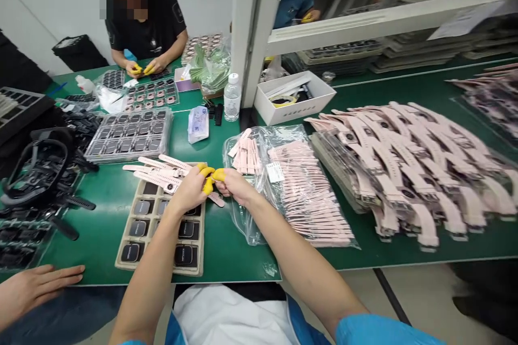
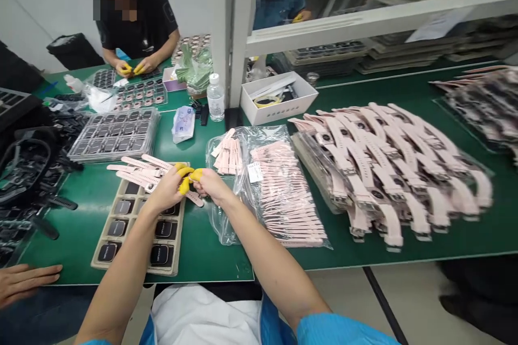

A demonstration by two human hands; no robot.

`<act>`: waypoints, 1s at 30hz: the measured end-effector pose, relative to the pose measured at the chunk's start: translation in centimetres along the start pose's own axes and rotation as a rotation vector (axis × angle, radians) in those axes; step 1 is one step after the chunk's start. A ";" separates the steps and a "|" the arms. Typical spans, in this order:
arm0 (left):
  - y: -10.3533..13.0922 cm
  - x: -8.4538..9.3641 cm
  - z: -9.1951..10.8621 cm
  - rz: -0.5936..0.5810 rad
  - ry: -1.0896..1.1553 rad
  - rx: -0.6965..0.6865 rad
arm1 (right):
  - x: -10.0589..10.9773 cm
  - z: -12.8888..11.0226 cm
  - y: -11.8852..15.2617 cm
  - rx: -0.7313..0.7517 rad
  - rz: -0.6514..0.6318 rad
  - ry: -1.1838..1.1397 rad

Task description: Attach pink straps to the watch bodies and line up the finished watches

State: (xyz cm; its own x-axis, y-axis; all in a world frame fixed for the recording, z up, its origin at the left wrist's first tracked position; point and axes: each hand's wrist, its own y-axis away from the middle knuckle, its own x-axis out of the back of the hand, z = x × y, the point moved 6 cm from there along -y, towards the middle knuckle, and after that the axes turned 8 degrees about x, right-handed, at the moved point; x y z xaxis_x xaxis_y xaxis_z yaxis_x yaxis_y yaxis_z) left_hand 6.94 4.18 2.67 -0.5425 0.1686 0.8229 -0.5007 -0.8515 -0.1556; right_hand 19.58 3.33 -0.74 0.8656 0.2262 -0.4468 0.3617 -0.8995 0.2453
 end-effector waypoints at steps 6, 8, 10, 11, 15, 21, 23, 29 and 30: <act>-0.1 0.8 -0.1 0.058 0.205 0.020 | -0.6 -0.7 0.4 0.004 -0.069 -0.146; -0.2 1.0 0.0 0.075 0.243 0.022 | -0.7 -0.8 0.3 0.015 -0.067 -0.182; -0.2 1.0 0.1 0.085 0.222 0.018 | -0.7 -0.7 0.1 0.019 -0.055 -0.199; -0.2 0.9 0.1 0.087 0.191 0.016 | -0.6 -0.6 0.0 0.017 -0.048 -0.190; -0.3 0.1 -0.6 0.060 -0.016 0.019 | -0.3 -0.3 -0.5 -0.001 -0.020 -0.041; -1.0 -0.2 -2.5 0.077 -0.073 -0.049 | 0.2 -2.1 -0.3 0.113 -0.049 0.257; -1.2 0.1 -3.0 0.093 -0.027 -0.057 | 0.2 -2.9 0.1 0.153 -0.018 0.305; -1.1 0.7 -3.7 0.083 0.013 -0.048 | -0.2 -4.3 1.1 0.207 0.012 0.408; -1.1 0.7 -3.8 0.082 0.016 -0.048 | -0.2 -4.4 1.1 0.214 0.014 0.427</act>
State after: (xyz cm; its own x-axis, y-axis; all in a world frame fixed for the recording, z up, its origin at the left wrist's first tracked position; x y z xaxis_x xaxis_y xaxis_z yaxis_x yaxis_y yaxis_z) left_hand 4.59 7.13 1.33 -0.5933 0.1076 0.7977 -0.4858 -0.8380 -0.2483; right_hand 21.34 3.92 3.46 0.9511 0.3061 -0.0402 0.3078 -0.9504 0.0458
